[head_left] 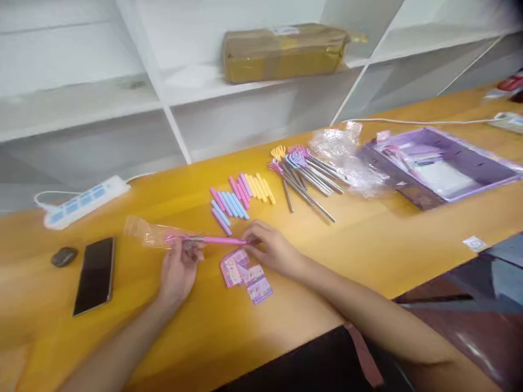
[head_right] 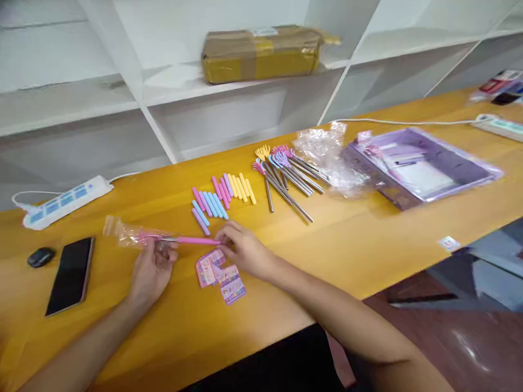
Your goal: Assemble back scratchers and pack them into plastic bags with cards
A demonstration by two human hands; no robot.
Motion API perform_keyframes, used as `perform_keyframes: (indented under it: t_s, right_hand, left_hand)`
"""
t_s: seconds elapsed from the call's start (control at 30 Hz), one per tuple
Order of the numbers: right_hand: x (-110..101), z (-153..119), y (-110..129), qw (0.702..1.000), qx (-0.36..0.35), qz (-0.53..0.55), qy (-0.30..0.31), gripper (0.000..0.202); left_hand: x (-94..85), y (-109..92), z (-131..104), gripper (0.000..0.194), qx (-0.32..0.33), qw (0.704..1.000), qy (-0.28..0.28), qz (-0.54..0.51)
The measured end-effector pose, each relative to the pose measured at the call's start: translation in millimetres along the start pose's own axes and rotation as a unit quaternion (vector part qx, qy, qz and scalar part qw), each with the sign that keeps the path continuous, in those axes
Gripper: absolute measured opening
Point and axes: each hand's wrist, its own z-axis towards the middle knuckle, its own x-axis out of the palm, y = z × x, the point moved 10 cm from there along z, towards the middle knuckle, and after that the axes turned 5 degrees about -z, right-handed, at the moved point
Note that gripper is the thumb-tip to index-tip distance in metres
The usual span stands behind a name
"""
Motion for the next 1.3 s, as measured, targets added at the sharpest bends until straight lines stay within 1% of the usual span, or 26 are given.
perform_keyframes:
  t_s: [0.13, 0.17, 0.23, 0.33, 0.4, 0.5, 0.6, 0.67, 0.77, 0.9, 0.97, 1.07, 1.2, 1.3]
  right_hand:
    - [3, -1, 12, 0.999, -0.022, 0.029, 0.003, 0.006]
    - [4, -2, 16, 0.999, -0.027, 0.037, 0.005, 0.004]
    - [6, -5, 24, 0.998, -0.050, 0.041, 0.016, 0.008]
    - [12, -10, 41, 0.992, -0.112, 0.024, 0.045, 0.012]
    - [17, -13, 50, 0.988, -0.143, 0.010, 0.059, 0.012]
    - [22, -16, 59, 0.983, -0.172, -0.022, 0.063, 0.019]
    - [26, -19, 64, 0.979, -0.191, -0.054, 0.048, 0.024]
    - [28, -21, 67, 0.977, -0.200, -0.067, 0.036, 0.027]
    - [31, -22, 69, 0.975, -0.204, -0.084, 0.021, 0.031]
    - [31, -23, 73, 0.969, -0.218, -0.118, -0.001, 0.029]
    - [30, -24, 76, 0.965, -0.228, -0.133, -0.012, 0.028]
    - [32, -25, 77, 0.964, -0.230, -0.133, 0.001, 0.027]
    - [36, -24, 72, 0.967, -0.215, -0.128, 0.046, 0.029]
    - [36, -24, 73, 0.964, -0.221, -0.142, 0.048, 0.030]
  left_hand:
    - [4.3, 2, -3, 0.041, -0.018, 0.999, 0.026, 0.026]
    - [6.8, 4, -5, 0.041, -0.028, 0.998, 0.040, 0.040]
    - [11.7, 8, -10, 0.042, -0.046, 0.994, 0.074, 0.073]
    - [17.8, 13, -17, 0.043, -0.060, 0.979, 0.137, 0.140]
    - [22.4, 16, -22, 0.042, -0.060, 0.959, 0.186, 0.207]
    - [30.8, 21, -32, 0.043, -0.064, 0.916, 0.255, 0.304]
    - [41.0, 37, -49, 0.043, -0.118, 0.869, 0.336, 0.344]
    - [44.9, 46, -60, 0.039, -0.145, 0.843, 0.376, 0.357]
    - [44.6, 52, -66, 0.035, -0.146, 0.820, 0.391, 0.392]
    - [46.8, 49, -66, 0.034, -0.118, 0.808, 0.394, 0.422]
    - [47.6, 49, -66, 0.035, -0.121, 0.804, 0.398, 0.426]
    - [48.0, 49, -67, 0.035, -0.132, 0.805, 0.401, 0.417]
    - [48.8, 45, -65, 0.034, -0.115, 0.818, 0.389, 0.407]
    - [48.2, 46, -64, 0.036, -0.121, 0.822, 0.384, 0.403]
